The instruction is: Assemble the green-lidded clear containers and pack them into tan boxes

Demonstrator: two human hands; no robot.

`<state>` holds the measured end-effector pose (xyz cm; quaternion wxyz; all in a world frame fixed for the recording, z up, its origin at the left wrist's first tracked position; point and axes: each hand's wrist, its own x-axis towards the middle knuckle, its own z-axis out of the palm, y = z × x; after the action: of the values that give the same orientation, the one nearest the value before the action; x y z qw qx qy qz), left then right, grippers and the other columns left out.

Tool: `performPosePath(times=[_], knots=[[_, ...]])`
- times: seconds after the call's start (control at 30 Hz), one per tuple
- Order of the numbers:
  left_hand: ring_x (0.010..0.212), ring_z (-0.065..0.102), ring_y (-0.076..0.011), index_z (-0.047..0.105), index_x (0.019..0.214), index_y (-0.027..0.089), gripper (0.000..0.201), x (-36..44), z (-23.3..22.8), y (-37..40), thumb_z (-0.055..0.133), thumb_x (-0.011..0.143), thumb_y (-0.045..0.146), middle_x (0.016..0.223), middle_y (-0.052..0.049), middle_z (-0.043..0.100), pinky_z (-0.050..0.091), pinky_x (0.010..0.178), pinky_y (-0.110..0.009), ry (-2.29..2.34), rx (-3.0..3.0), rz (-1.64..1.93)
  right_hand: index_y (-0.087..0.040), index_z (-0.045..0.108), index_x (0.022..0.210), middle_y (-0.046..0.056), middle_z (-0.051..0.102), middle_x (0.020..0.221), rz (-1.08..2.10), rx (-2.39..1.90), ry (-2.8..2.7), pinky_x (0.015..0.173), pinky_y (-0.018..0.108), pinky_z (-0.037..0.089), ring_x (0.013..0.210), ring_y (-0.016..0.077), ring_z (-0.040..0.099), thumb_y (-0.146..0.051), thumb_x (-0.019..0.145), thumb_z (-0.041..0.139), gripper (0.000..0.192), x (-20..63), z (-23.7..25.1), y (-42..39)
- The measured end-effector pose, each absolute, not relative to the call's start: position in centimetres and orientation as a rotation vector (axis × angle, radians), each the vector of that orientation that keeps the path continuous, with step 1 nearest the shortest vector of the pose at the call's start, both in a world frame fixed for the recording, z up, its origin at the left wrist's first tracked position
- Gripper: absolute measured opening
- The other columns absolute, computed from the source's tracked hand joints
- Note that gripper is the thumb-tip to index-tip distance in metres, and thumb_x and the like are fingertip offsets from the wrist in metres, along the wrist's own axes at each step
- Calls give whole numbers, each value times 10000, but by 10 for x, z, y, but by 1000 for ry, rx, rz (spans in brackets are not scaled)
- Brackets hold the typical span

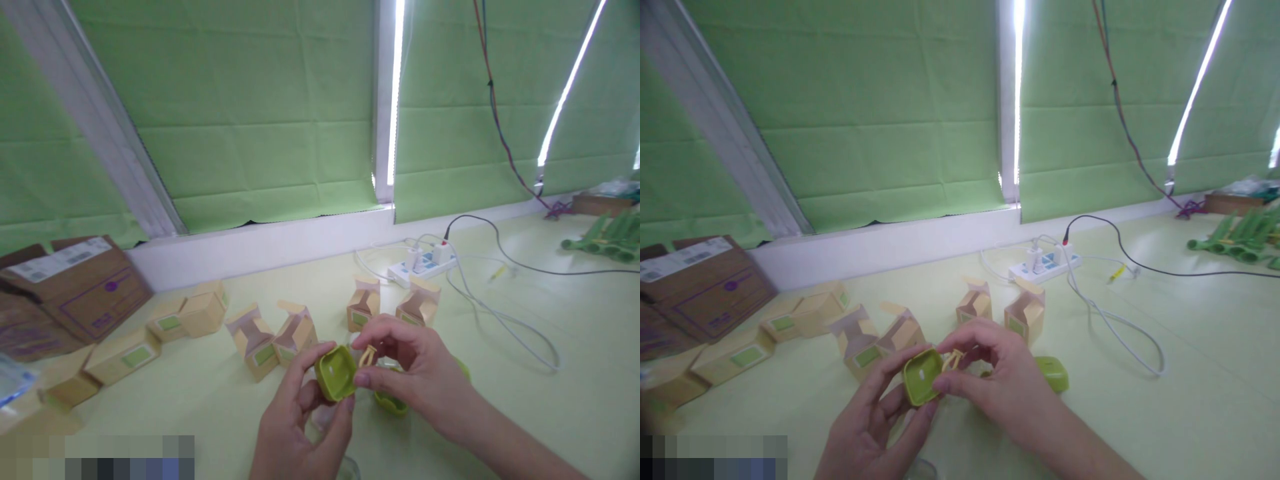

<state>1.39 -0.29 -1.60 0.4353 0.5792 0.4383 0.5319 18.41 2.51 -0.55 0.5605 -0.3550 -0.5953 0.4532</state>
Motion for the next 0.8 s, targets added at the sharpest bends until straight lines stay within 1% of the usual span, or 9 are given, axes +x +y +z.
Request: performPosePath(times=[0.1,0.17,0.23,0.33,0.47,0.57,0.63,0.7,0.8], knots=[[986,759,-210,564,1229,243,419,11,-21,-1,668,824,238,1065,-39,790,583,849,-252,1123,1607,1324,-201,724,789,-30,642,677,978,-960,-1455,597,229,473,634,122,563,-231,682,872,185,186,-6,25],[980,761,-201,571,1241,255,421,10,-25,0,645,828,215,1104,-35,778,580,867,-258,1138,1717,1333,-195,701,762,-38,631,645,962,-979,-1474,580,224,470,613,121,566,-225,682,867,187,186,-7,24],[992,758,-199,577,1248,267,429,9,-29,1,628,827,200,1160,-34,758,579,885,-268,1154,1796,1346,-193,704,746,-26,670,667,941,-972,-1501,615,223,498,641,127,610,-214,708,847,149,185,-7,23],[1033,746,-199,565,1267,291,453,7,-34,2,624,827,199,1229,-29,729,570,927,-284,1188,1858,1339,-205,770,825,-3,752,732,936,-957,-1552,651,215,541,674,132,675,-208,770,800,63,185,-7,22],[1053,737,-198,533,1292,310,456,3,-36,4,614,853,219,1249,-23,718,574,935,-301,1223,1892,1314,-210,820,880,28,813,810,939,-938,-1596,653,201,586,702,144,739,-176,805,752,107,186,-6,21],[1085,723,-215,530,1302,316,469,2,-35,4,611,852,209,1269,-28,703,573,956,-341,1243,1927,1326,-225,830,906,41,823,913,978,-868,-1570,741,213,613,813,163,768,-169,795,761,142,185,-7,21],[1103,712,-222,531,1305,325,479,2,-35,4,608,851,191,1277,-28,692,570,965,-362,1249,1971,1342,-229,835,868,44,821,936,965,-818,-1566,788,222,613,864,173,767,-180,773,791,115,185,-8,21],[1105,706,-221,538,1299,333,484,3,-35,4,600,850,165,1266,-23,686,563,979,-377,1243,2034,1357,-220,832,837,43,819,902,934,-813,-1597,764,213,612,840,169,764,-178,767,799,88,185,-8,21],[1096,697,-213,554,1291,337,498,3,-34,3,582,839,130,1234,-15,685,555,990,-383,1250,2145,1368,-204,817,854,31,811,831,840,-854,-1696,691,196,595,749,147,751,-133,805,749,109,187,-5,20]])
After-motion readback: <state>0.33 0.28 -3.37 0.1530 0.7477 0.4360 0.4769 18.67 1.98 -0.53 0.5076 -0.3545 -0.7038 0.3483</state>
